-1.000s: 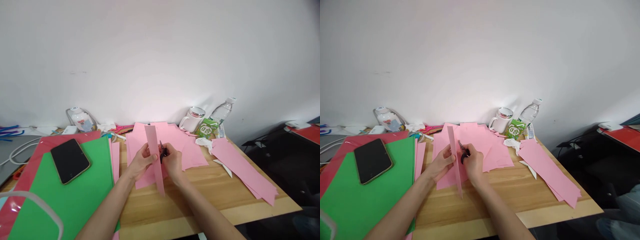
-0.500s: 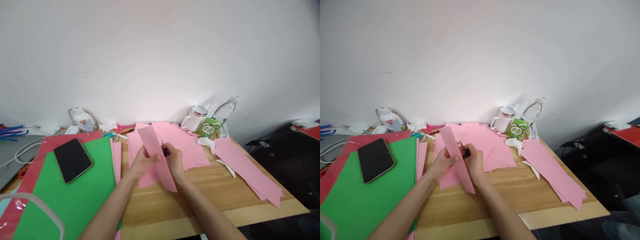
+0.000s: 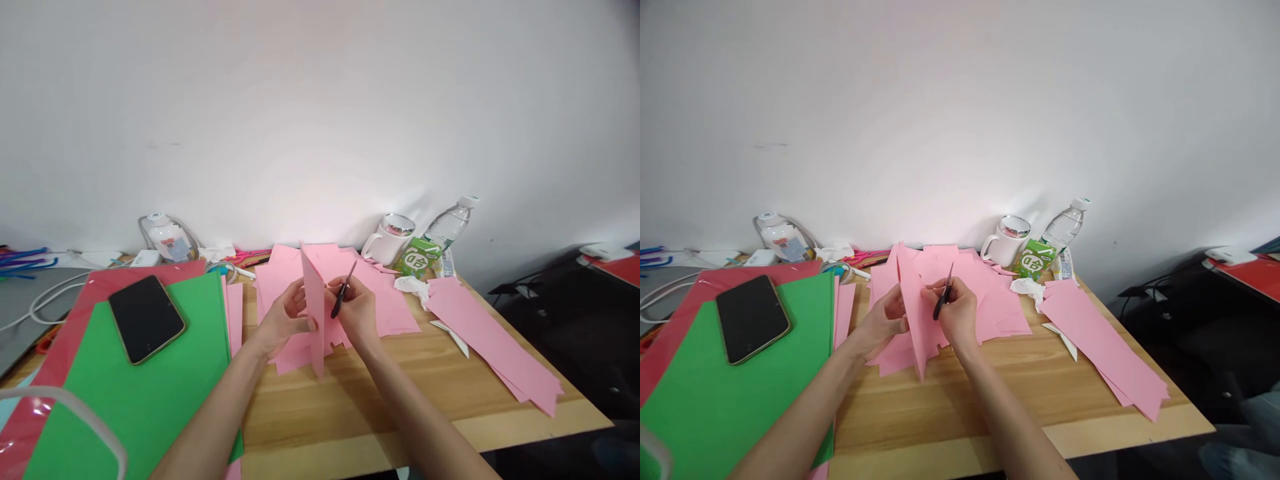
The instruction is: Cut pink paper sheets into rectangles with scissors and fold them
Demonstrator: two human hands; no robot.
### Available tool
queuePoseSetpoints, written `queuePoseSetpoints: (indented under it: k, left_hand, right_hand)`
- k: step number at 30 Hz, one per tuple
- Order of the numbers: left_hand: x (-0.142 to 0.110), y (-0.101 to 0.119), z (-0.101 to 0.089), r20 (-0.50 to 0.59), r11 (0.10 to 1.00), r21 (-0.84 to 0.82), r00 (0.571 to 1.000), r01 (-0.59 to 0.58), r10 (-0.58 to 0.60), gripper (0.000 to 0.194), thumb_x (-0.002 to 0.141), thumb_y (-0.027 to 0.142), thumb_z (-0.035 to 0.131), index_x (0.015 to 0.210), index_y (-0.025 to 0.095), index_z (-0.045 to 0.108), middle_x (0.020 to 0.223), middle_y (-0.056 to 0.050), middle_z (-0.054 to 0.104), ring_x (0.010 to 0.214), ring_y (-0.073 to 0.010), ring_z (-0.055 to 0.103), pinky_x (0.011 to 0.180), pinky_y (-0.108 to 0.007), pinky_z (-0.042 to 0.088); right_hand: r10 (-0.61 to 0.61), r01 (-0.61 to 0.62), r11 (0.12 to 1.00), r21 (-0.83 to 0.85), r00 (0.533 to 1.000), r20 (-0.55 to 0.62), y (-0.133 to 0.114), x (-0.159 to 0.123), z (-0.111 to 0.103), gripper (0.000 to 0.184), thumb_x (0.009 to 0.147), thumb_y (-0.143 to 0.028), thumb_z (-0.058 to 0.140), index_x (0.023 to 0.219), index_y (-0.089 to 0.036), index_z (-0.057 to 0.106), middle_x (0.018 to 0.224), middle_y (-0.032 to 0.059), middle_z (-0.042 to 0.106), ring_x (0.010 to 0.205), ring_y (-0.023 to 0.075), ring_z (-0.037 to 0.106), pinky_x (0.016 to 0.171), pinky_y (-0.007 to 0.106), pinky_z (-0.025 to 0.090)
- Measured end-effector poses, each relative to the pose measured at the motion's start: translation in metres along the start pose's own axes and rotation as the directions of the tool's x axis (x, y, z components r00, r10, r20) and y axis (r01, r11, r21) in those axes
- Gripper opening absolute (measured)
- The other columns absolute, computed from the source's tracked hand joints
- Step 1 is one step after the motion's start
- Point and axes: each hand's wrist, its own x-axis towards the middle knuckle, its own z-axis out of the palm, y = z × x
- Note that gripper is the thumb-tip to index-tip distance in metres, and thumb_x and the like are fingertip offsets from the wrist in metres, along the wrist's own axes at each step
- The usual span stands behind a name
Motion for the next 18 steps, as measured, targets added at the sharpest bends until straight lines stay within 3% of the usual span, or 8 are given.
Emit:
queuePoseSetpoints:
  k: [5,8,12,18]
  left_hand:
    - [0.000,-0.001,0.003,-0.044,0.990,0.142,0.999,0.001,0.005,0.067,0.051,0.013,0.081,0.112,0.024,0.056,0.112,-0.007,0.063,0.101,-0.0224,0.057,0.084,-0.034,0.045]
    - [0.001,-0.004,0.000,-0.187,0.984,0.178,0.982,0.008,0.026,0.046,0.050,0.011,0.081,0.092,0.019,0.062,0.091,-0.003,0.069,0.082,-0.0162,0.062,0.076,-0.030,0.047]
    - [0.002,0.000,-0.013,-0.339,0.988,0.136,0.940,0.069,-0.019,0.027,0.055,0.021,0.080,0.075,0.013,0.064,0.066,-0.001,0.068,0.061,-0.0128,0.061,0.060,-0.025,0.048]
    - [0.000,0.016,-0.024,-0.327,0.992,0.096,0.944,0.087,-0.051,0.026,0.066,0.035,0.072,0.080,0.015,0.064,0.062,-0.001,0.067,0.050,-0.0124,0.060,0.049,-0.024,0.049]
  right_hand:
    - [0.041,-0.042,0.999,0.028,0.998,0.056,-0.010,-0.002,0.003,0.027,0.057,-0.029,0.075,0.074,-0.017,0.058,0.057,-0.0011,0.062,0.052,0.0138,0.057,0.047,0.023,0.045]
    - [0.037,-0.037,0.999,-0.005,0.998,0.045,-0.011,0.003,0.000,0.027,0.055,-0.029,0.076,0.071,-0.017,0.058,0.053,-0.0025,0.059,0.048,0.0121,0.053,0.043,0.022,0.042]
    - [0.030,-0.032,0.999,-0.010,0.993,-0.117,-0.013,0.025,-0.024,0.030,0.054,-0.028,0.076,0.076,-0.017,0.058,0.057,-0.0029,0.060,0.044,0.0088,0.047,0.039,0.019,0.035]
    - [-0.126,0.110,0.992,-0.066,0.924,-0.361,-0.013,0.048,-0.055,0.028,0.054,-0.027,0.076,0.072,-0.017,0.057,0.060,-0.0025,0.059,0.051,0.0097,0.051,0.044,0.019,0.039]
